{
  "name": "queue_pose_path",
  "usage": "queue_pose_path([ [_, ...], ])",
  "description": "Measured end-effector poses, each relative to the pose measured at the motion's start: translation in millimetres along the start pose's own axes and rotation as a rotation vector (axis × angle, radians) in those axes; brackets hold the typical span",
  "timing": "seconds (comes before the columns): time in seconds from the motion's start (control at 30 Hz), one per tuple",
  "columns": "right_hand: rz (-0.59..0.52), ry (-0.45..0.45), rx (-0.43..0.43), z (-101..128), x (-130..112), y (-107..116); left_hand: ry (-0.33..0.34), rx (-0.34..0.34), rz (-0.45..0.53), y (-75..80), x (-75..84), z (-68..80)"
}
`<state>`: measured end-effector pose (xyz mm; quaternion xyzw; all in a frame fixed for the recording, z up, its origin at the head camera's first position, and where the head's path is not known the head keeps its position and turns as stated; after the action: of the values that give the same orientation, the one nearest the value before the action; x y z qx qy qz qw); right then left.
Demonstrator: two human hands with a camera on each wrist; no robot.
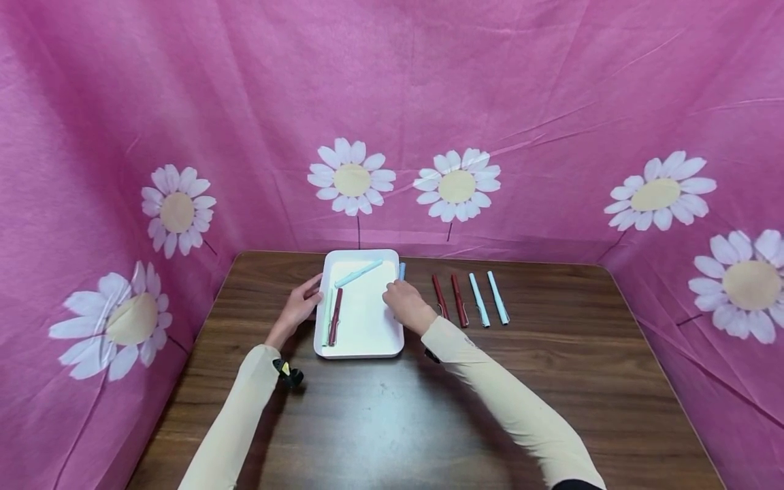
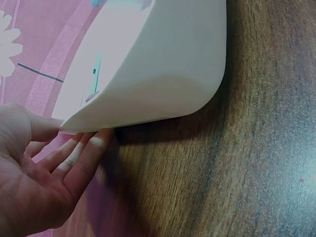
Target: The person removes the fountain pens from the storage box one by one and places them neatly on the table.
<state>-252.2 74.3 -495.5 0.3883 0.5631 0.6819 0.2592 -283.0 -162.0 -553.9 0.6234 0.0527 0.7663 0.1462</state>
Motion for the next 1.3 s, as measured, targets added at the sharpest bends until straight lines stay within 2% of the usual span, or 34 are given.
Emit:
queue_pose_path([
  [0.13, -0.120, 0.037, 0.110, 4.2, 10.8, 1.2, -0.002, -0.002, 0.003, -0.3, 0.8, 0.7],
  [0.23, -0.218, 0.051, 0.150, 8.1, 19.0, 3.8, 0.005, 0.002, -0.004, 0.2, 0.5, 1.5],
  [0.33, -0.302, 0.046, 0.155, 10.4, 25.9, 5.8, 0.006, 0.009, -0.015, 0.8, -0.3, 1.7],
  [0.47, -0.316, 0.044, 0.160, 11.3, 32.5, 5.3, 0.004, 0.021, -0.022, 0.9, -0.7, 1.2],
  [0.6, -0.282, 0.063, 0.249, 13.6, 40.2, 4.0, 0.007, 0.035, -0.008, 0.2, -0.7, 0.8],
  [0.77, -0.415, 0.057, 0.379, 18.1, 55.4, 0.3, 0.017, 0.058, 0.006, 0.3, -0.2, 0.6],
  [0.97, -0.591, -0.016, 0.435, 20.3, 74.5, -6.3, 0.010, 0.053, -0.012, -1.3, 2.0, -0.6],
  [1.13, -0.764, -0.126, 0.422, 20.4, 88.1, -8.2, 0.007, 0.059, -0.005, -2.0, 1.7, -1.2],
  [1.3, -0.845, -0.225, 0.430, 24.3, 95.3, -8.6, 0.009, 0.055, -0.013, -1.8, 2.2, -0.1],
])
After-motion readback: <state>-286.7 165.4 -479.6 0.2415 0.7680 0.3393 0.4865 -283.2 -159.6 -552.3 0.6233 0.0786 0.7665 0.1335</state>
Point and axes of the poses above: each hand's wrist, its own z-axis away from the middle knuckle, its own y-axis out of the back of the hand, x = y × z, the point moved 4 cm from there along -z, towards the middle knuckle, and after that the axes turned 3 degrees about x, right-handed, at the moved point
